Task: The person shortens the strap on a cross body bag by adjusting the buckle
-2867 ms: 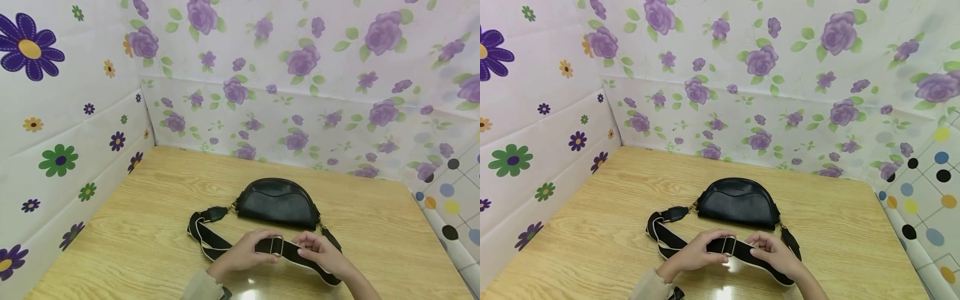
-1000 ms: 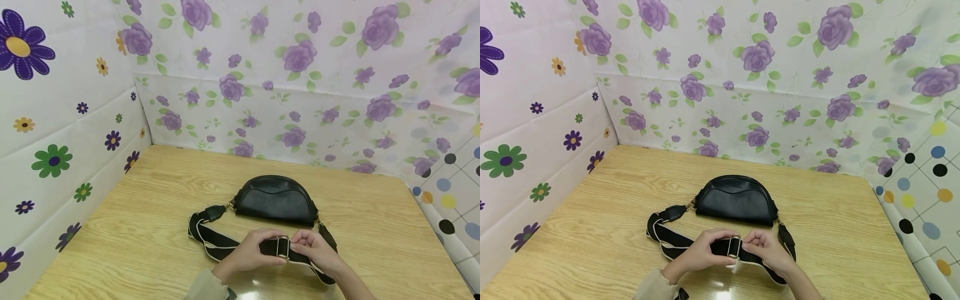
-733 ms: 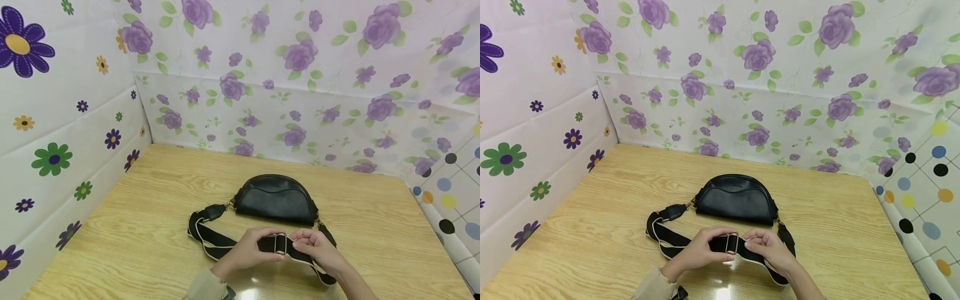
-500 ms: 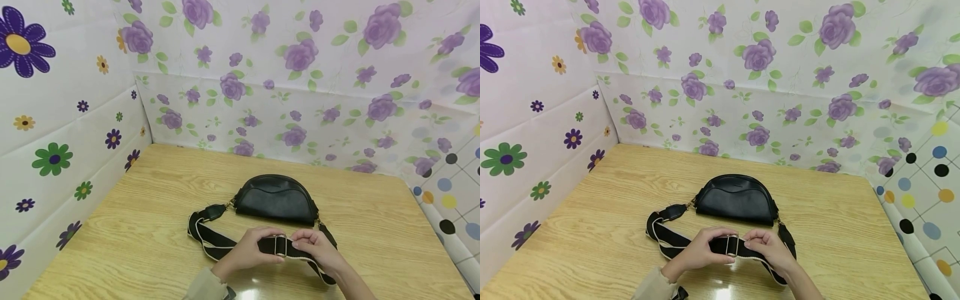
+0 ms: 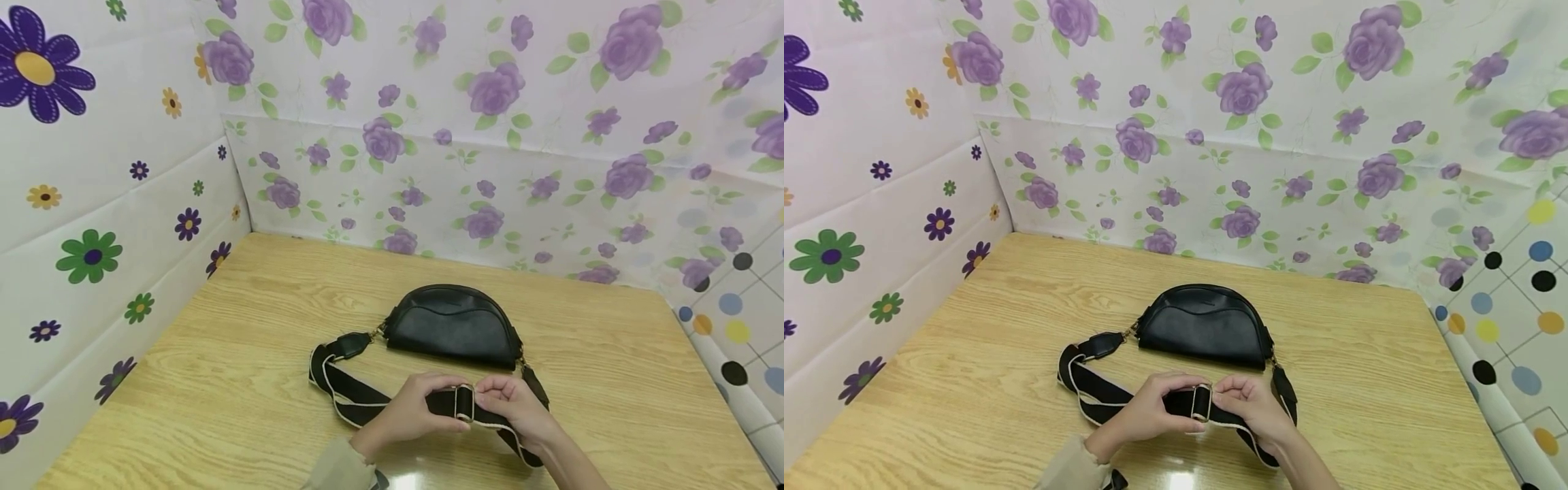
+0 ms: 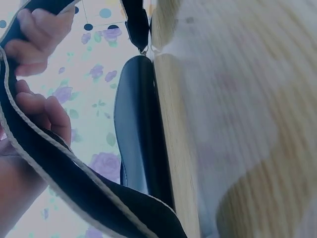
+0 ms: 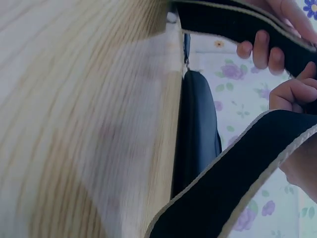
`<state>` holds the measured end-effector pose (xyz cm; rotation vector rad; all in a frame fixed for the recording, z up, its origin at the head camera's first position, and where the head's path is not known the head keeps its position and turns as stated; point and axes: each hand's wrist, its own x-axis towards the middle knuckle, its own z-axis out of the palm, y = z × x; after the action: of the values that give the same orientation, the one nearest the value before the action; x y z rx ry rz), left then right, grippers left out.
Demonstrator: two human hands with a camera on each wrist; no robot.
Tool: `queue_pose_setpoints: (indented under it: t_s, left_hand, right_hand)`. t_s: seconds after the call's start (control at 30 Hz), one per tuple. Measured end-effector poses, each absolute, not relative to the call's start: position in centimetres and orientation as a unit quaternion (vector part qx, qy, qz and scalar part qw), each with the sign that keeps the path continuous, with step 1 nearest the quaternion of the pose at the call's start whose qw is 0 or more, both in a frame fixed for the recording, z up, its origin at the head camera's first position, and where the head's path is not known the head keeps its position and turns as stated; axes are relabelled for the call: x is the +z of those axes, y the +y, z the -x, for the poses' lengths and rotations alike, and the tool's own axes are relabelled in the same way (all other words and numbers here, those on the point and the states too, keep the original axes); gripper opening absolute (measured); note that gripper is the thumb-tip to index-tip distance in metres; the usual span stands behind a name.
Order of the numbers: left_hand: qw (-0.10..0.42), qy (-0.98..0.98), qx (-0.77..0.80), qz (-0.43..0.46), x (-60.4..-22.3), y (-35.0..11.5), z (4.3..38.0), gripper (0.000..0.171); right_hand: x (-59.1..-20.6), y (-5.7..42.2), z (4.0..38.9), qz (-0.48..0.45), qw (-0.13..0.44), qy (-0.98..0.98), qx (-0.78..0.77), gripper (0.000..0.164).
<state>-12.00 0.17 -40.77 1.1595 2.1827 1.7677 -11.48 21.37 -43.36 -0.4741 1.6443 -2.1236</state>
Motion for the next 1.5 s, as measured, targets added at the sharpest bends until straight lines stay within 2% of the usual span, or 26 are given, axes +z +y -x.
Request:
queue_pose_setpoints:
  t_s: [0.17,0.37,0.7,1.0,1.5]
  left_hand:
    - [0.063,0.713,0.596,-0.362,-40.6,0.2,11.9,0.047]
    - [0.089,0.699,0.625,-0.336,-40.4,0.1,11.9,0.043]
    - [0.052,0.688,0.638,-0.342,-40.5,0.0,12.1,0.043]
    - [0.049,0.696,0.633,-0.336,-40.5,0.0,12.0,0.045]
    - [0.054,0.688,0.636,-0.346,-40.7,0.2,12.1,0.046]
  right_hand:
    - [-43.3,21.1,11.4,0.177,0.207,0.573,-0.773,0.023]
    - [-42.9,21.2,11.5,0.193,0.270,0.564,-0.756,0.024]
    - [-43.3,21.9,11.8,0.200,0.306,0.579,-0.728,0.024]
    - [-43.8,22.0,11.7,0.233,0.272,0.547,-0.757,0.029]
    - [-43.5,21.7,11.8,0.219,0.249,0.561,-0.759,0.032]
